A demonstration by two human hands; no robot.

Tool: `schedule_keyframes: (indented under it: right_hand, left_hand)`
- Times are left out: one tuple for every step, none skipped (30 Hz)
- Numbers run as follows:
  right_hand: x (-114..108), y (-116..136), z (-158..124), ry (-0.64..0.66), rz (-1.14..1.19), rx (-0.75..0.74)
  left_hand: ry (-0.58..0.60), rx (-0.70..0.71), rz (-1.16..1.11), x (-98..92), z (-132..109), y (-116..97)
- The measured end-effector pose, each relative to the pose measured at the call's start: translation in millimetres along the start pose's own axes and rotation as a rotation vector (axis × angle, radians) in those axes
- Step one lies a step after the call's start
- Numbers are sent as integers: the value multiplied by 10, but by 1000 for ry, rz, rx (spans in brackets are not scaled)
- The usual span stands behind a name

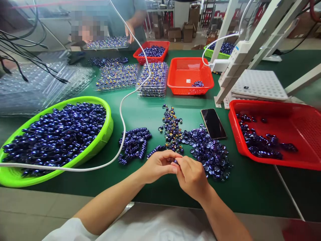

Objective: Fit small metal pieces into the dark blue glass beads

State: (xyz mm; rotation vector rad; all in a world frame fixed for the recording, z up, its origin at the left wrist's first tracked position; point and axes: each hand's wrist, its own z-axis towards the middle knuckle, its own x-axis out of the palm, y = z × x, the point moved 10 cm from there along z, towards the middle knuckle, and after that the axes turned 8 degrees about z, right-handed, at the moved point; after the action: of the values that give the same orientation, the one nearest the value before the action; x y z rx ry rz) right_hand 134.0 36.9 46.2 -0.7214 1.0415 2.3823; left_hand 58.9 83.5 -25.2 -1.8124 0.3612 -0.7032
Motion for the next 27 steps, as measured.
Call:
schedule_keyframes:
  right_hand:
    - [-1, 24, 1, -2, -6, -11]
    - [-7, 46, 3, -8, -11, -19]
    - [-14, 65, 7, -17, -18, -24]
    - [-21, 80, 9, -26, -23, -26]
    - [-27, 91, 10, -34, -25, -28]
    - [-29, 97, 9, -39, -24, -29]
    - [-30, 96, 5, -42, -20, -27]
    - [-31, 90, -1, -47, -14, -24]
    - [-33, 80, -9, -53, -7, -20]
    - [-33, 65, -18, -56, 5, -14]
    - [-33, 50, -25, -63, 17, -9]
    - [-20, 40, -29, -56, 41, -11]
    - [6, 30, -30, -40, 70, -12]
    - [53, 20, -27, 0, 98, -10]
    - [86, 28, -25, 27, 121, -24]
    - [114, 39, -22, 54, 140, -38]
    - [140, 39, -20, 84, 162, -38]
    - [159, 23, -19, 111, 187, -21]
    - [161, -2, -20, 126, 204, 6]
    - [143, -41, -21, 126, 214, 43]
    - [105, -89, -24, 108, 214, 85]
    - [49, -145, -28, 75, 204, 129]
    - [-19, -205, -35, 32, 188, 175]
    - [-89, -268, -45, -13, 169, 223]
    - [-155, -330, -57, -56, 149, 270]
    - [-215, -382, -68, -96, 129, 308]
    - [-268, -420, -75, -134, 106, 333]
  left_hand:
    - [-1, 27, 2, 2, -2, -27]
    - [0, 51, 10, 3, -4, -55]
    - [0, 70, 20, 3, -7, -78]
    - [2, 82, 30, 3, -8, -94]
    - [4, 86, 36, 3, -8, -102]
    - [5, 87, 34, 4, -8, -104]
    - [5, 84, 25, 5, -8, -100]
    - [2, 77, 12, 7, -8, -90]
    - [-3, 65, -2, 7, -10, -74]
    - [-8, 50, -12, 7, -16, -57]
    - [-17, 35, -9, 1, -28, -42]
    - [-31, 23, 14, -13, -46, -34]
    - [-49, 18, 61, -39, -73, -40]
    - [-74, 21, 131, -78, -111, -64]
    - [-104, 34, 217, -128, -161, -109]
    - [-141, 55, 308, -191, -225, -176]
    - [-184, 83, 396, -268, -305, -264]
    - [-236, 118, 481, -363, -401, -373]
    - [-304, 156, 556, -486, -514, -500]
    - [-390, 195, 634, -642, -644, -643]
    - [-499, 224, 724, -834, -791, -796]
    - [-635, 252, 807, -1058, -960, -960]
    - [-792, 279, 894, -1295, -1150, -1132]
    - [-956, 307, 1004, -1512, -1349, -1309]
    - [-1099, 329, 1117, -1692, -1526, -1466]
    - [-1234, 348, 1227, -1833, -1683, -1605]
    - [-1305, 364, 1339, -1917, -1769, -1708]
